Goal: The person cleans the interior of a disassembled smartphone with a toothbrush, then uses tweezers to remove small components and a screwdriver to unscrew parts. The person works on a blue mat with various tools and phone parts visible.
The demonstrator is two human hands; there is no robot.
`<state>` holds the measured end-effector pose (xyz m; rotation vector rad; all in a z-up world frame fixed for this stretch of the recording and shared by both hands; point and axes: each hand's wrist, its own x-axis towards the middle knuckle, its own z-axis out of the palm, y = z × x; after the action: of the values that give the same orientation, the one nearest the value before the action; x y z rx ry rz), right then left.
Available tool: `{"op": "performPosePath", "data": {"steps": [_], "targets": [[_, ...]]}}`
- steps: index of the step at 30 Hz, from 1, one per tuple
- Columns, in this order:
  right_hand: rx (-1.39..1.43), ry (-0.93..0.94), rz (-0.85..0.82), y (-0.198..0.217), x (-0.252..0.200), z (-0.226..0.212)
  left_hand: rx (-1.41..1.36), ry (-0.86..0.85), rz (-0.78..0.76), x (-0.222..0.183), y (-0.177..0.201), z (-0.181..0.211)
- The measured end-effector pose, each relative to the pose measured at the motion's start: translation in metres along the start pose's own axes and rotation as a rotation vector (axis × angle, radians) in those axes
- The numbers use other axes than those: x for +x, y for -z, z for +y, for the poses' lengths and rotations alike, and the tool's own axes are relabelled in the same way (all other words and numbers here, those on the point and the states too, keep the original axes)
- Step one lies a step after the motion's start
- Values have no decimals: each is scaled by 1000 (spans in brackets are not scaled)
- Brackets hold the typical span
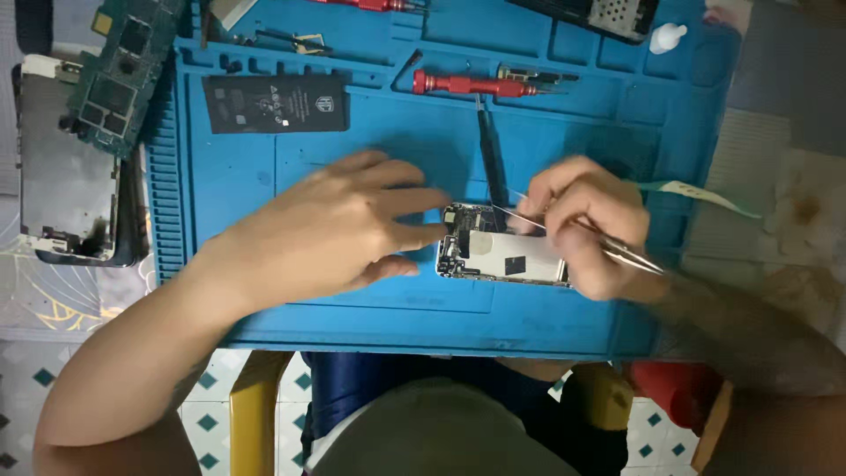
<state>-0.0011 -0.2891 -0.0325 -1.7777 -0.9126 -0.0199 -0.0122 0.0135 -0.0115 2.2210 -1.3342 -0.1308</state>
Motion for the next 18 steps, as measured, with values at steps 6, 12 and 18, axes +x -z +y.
{"op": "performPosePath", "data": {"steps": [6,12,18], "targets": [[5,-79,-131,6,8,-10,97,8,18,2,-7,6],[-44,-99,-190,6,19,-12,109,22,23,-1,-5,6],[2,-60,-324,14,25,-9,100,31,17,-4,-4,6]]}}
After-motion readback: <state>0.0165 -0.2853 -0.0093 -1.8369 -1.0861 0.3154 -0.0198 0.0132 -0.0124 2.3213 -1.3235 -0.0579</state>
